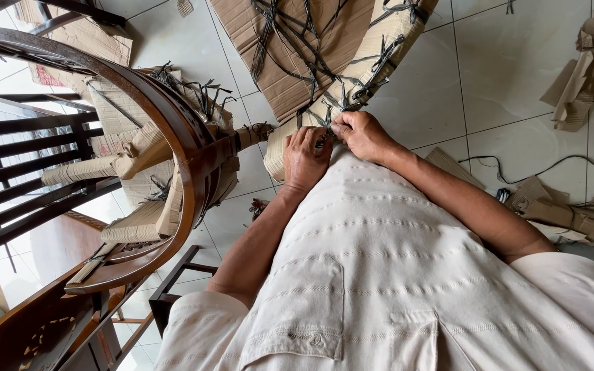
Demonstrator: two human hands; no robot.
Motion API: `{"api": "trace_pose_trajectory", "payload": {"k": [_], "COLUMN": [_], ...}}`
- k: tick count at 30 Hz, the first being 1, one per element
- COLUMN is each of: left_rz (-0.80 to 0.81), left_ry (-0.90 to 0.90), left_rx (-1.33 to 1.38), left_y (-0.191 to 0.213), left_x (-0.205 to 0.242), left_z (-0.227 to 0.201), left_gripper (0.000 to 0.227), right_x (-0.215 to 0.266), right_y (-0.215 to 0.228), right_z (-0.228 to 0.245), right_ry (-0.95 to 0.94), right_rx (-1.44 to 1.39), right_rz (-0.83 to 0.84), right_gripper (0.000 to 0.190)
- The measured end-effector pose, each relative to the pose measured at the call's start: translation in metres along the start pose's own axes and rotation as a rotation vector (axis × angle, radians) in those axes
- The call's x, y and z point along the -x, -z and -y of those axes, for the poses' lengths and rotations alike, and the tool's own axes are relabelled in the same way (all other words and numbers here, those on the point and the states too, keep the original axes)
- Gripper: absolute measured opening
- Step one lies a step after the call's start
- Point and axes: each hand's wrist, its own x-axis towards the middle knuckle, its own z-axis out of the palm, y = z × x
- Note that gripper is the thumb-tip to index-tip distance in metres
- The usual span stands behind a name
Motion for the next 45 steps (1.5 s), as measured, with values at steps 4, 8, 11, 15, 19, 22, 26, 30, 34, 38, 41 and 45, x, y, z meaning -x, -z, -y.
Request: {"api": "trace_pose_trajectory", "payload": {"k": [4,8,11,15,19,22,26,30,34,38,41,45], "left_rz": [0.004,0.002,-0.014,-0.011,-0.012,0.046,0.055,0.187,0.189,0.19,0.156,0.028], "left_ry": [-0.084,-0.207,-0.253,-0.265,-0.229,-0.179,-0.062,0.073,0.175,0.386,0.43,0.458], "left_rx": [-0.083,-0.186,-0.209,-0.24,-0.247,-0.235,-0.183,0.003,0.175,0.195,0.158,0.022], "left_y": [-0.01,-0.001,-0.001,0.006,0.007,0.002,-0.001,0.004,0.018,0.01,-0.003,-0.002], "left_x": [0.003,-0.004,-0.007,-0.014,-0.013,-0.007,-0.005,0.003,0.0,0.0,-0.004,-0.002], "left_z": [0.014,0.01,0.007,0.006,0.021,0.036,0.035,0.045,0.045,0.044,0.046,0.03], "left_gripper": [0.02,0.013,0.009,0.009,0.014,0.026,0.023,0.017,0.015,0.029,0.031,0.028], "right_x": [-0.002,0.001,0.004,0.012,0.018,0.019,0.019,0.02,0.027,0.031,0.012,-0.032], "right_y": [0.001,0.001,0.005,0.01,0.011,0.011,0.015,0.03,0.061,0.092,0.114,0.134], "right_z": [-0.003,0.001,0.01,0.022,0.005,-0.016,-0.023,-0.042,-0.062,-0.021,0.041,0.114], "right_ry": [-0.022,-0.035,0.006,0.096,0.109,0.061,-0.016,-0.083,-0.197,-0.18,-0.062,0.1], "right_rx": [-0.021,-0.022,0.094,0.268,0.29,0.311,0.301,0.199,-0.031,-0.156,-0.118,-0.061], "right_rz": [0.005,-0.023,-0.059,-0.123,-0.147,-0.165,-0.145,-0.141,-0.279,-0.498,-0.556,-0.448], "right_gripper": [0.016,0.016,0.014,0.016,0.017,0.017,0.021,0.024,0.024,0.022,0.018,0.016]}}
